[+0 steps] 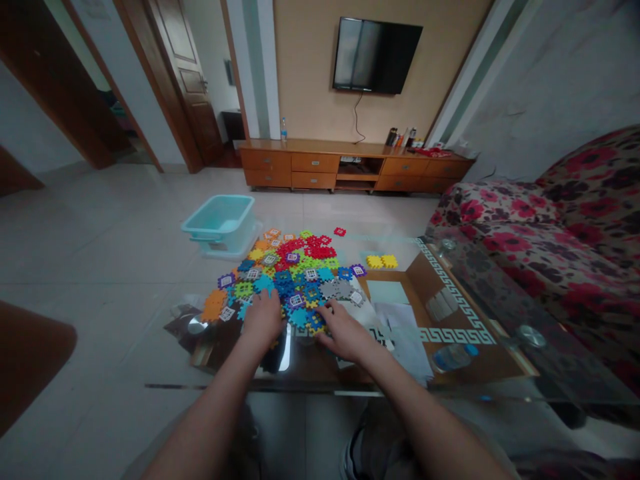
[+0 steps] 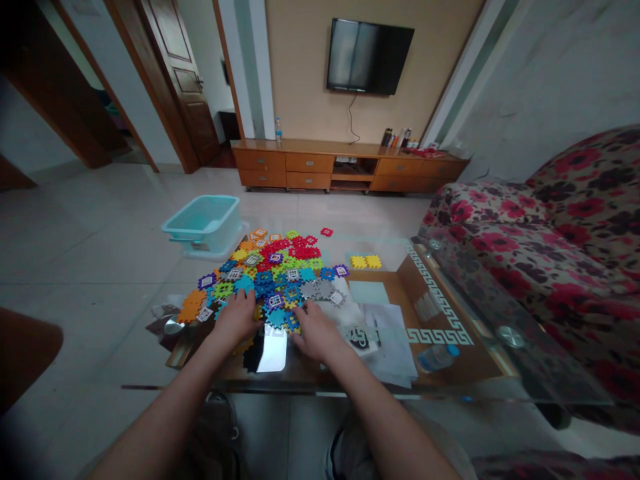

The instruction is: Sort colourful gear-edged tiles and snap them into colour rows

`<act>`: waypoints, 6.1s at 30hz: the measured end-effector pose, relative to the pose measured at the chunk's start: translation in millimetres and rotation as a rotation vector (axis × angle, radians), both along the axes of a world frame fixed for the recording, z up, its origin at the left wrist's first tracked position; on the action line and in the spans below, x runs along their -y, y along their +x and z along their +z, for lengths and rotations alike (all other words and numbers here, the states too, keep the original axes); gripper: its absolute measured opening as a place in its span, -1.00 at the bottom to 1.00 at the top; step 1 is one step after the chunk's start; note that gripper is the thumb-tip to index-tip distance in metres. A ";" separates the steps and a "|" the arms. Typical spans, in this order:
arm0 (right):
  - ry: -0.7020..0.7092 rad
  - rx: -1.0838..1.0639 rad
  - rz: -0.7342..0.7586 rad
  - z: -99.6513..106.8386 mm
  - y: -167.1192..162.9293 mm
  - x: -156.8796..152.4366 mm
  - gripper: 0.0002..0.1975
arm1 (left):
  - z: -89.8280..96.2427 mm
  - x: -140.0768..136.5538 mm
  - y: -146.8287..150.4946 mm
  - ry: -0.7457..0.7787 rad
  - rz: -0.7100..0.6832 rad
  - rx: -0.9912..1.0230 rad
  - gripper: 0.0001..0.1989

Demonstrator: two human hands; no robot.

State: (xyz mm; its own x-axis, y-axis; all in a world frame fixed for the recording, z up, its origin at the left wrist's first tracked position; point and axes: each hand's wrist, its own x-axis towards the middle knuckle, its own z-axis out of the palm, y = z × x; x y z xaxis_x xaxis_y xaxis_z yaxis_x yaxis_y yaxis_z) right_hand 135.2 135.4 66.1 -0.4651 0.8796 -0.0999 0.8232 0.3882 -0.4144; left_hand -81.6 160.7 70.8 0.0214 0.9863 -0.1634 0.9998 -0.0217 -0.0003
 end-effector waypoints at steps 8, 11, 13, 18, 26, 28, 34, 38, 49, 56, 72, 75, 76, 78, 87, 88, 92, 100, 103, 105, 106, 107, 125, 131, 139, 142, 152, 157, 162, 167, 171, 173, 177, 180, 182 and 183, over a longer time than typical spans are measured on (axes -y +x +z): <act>0.044 0.022 0.088 -4.9 -5.8 -0.8 -0.58 | -0.9 -2.1 1.4 0.007 -0.070 0.031 -0.63; 0.016 0.027 0.075 -2.7 -0.4 -2.5 -0.65 | -2.4 -3.9 -3.6 -0.005 -0.085 0.053 -0.63; 0.005 0.047 0.046 -0.4 4.9 -3.7 -0.71 | -3.7 -4.5 -6.6 -0.002 -0.084 0.060 -0.63; 0.018 0.100 -0.012 4.3 20.2 -8.2 -0.78 | -5.6 -4.9 -7.8 0.080 -0.046 0.072 -0.56; 0.139 0.057 -0.092 -1.1 24.0 -18.4 -0.52 | -23.8 -15.1 1.3 0.243 -0.145 0.184 -0.35; 0.152 0.059 -0.098 -6.4 18.0 -21.8 -0.45 | -31.1 -16.6 4.3 0.187 -0.153 0.193 -0.37; 0.070 0.090 -0.035 -24.9 -0.3 -28.3 -0.43 | -41.5 -14.0 9.1 0.066 -0.120 0.198 -0.34; 0.026 0.101 -0.030 -28.9 2.7 -26.4 -0.43 | -39.5 -15.5 -0.3 0.015 -0.076 0.182 -0.23; 0.039 0.128 -0.126 -9.8 9.6 -14.7 -0.54 | -42.6 -24.8 -28.6 -0.012 0.167 0.112 -0.10; 0.073 0.083 -0.025 -14.9 7.7 -13.8 -0.48 | -31.6 -18.8 -9.7 -0.013 -0.092 0.190 -0.23; 0.054 0.065 0.038 -2.8 5.2 -9.4 -0.69 | -17.8 -11.7 6.0 0.003 -0.326 0.283 -0.51; 0.037 0.060 0.043 -4.5 -0.8 -6.8 -0.60 | -20.8 -12.6 6.2 0.013 -0.346 0.305 -0.46; 0.032 0.064 0.043 -5.4 -1.6 -6.4 -0.59 | -21.3 -12.7 6.5 0.019 -0.354 0.308 -0.46; 0.021 0.069 0.048 -7.1 -1.8 -6.5 -0.58 | -21.0 -12.5 7.6 0.027 -0.364 0.307 -0.48; -0.014 -0.002 0.047 -9.7 1.3 -9.9 -0.51 | -24.2 -7.0 20.6 0.061 -0.422 0.349 -0.42; -0.023 -0.008 0.031 -9.1 2.0 -10.2 -0.51 | -26.5 -6.7 22.9 0.064 -0.427 0.353 -0.42; -0.031 -0.043 -0.065 -4.8 7.7 -11.8 -0.53 | -33.2 -6.6 34.7 0.062 -0.421 0.344 -0.39; 0.010 -0.111 -0.076 -0.4 22.8 -15.3 -0.56 | -34.3 -10.8 56.9 0.099 -0.482 0.313 -0.44; 0.005 -0.106 -0.064 -1.8 23.8 -14.5 -0.55 | -36.5 -10.2 59.1 0.066 -0.443 0.279 -0.43; 0.006 -0.107 -0.059 -2.7 23.3 -14.0 -0.53 | -38.7 -9.4 59.4 0.073 -0.450 0.271 -0.43; 0.006 -0.111 -0.056 -3.1 22.9 -13.9 -0.52 | -39.8 -9.2 59.5 0.082 -0.462 0.271 -0.43; 0.006 -0.119 -0.050 -3.3 22.5 -13.8 -0.51 | -40.7 -9.3 59.7 0.092 -0.472 0.273 -0.43; 0.014 -0.234 -0.052 -0.2 28.9 -10.9 -0.47 | -23.3 -7.2 42.8 0.036 -0.483 0.390 -0.36; 0.070 -0.287 -0.087 -2.2 28.1 -14.4 -0.48 | -30.4 -12.6 45.5 0.100 -0.441 0.532 -0.54; 0.097 -0.515 -0.319 4.8 29.1 -24.7 -0.63 | -25.7 -16.2 49.9 0.130 -0.205 0.832 -0.96; -0.011 -0.730 -0.435 5.8 31.4 -30.5 -0.64 | -18.6 -15.2 54.4 0.060 0.035 1.194 -0.88; -0.397 -1.198 -0.624 12.4 31.3 -31.1 -0.60 | 6.8 -6.6 62.3 -0.274 0.417 1.973 -0.91; -0.409 -1.158 -0.602 14.0 29.4 -29.3 -0.55 | 13.3 -4.5 66.1 -0.327 0.424 1.967 -0.95; -0.371 -1.169 -0.590 16.0 25.0 -27.4 -0.61 | 16.2 0.3 68.4 -0.401 0.369 1.960 -0.94; -0.362 -1.095 -0.554 16.4 26.2 -26.5 -0.54 | 19.8 6.2 67.6 -0.523 0.273 1.998 -0.76; -0.310 -1.070 -0.529 14.5 28.5 -27.8 -0.46 | 23.0 8.8 66.3 -0.623 0.210 2.030 -0.69; -0.291 -1.045 -0.512 12.4 29.2 -29.4 -0.47 | 23.2 9.0 66.1 -0.615 0.222 2.038 -0.66; -0.242 -0.978 -0.449 9.6 29.5 -31.8 -0.54 | 20.2 7.4 65.7 -0.580 0.260 2.037 -0.61; -0.213 -0.917 -0.392 11.8 29.1 -31.1 -0.58 | 17.6 6.0 63.8 -0.598 0.290 2.064 -0.58; -0.201 -0.886 -0.349 14.6 29.0 -29.9 -0.59 | 16.5 5.5 61.9 -0.615 0.305 2.079 -0.57; -0.197 -0.878 -0.329 16.0 29.2 -29.4 -0.60 | 16.3 5.3 60.9 -0.617 0.312 2.080 -0.57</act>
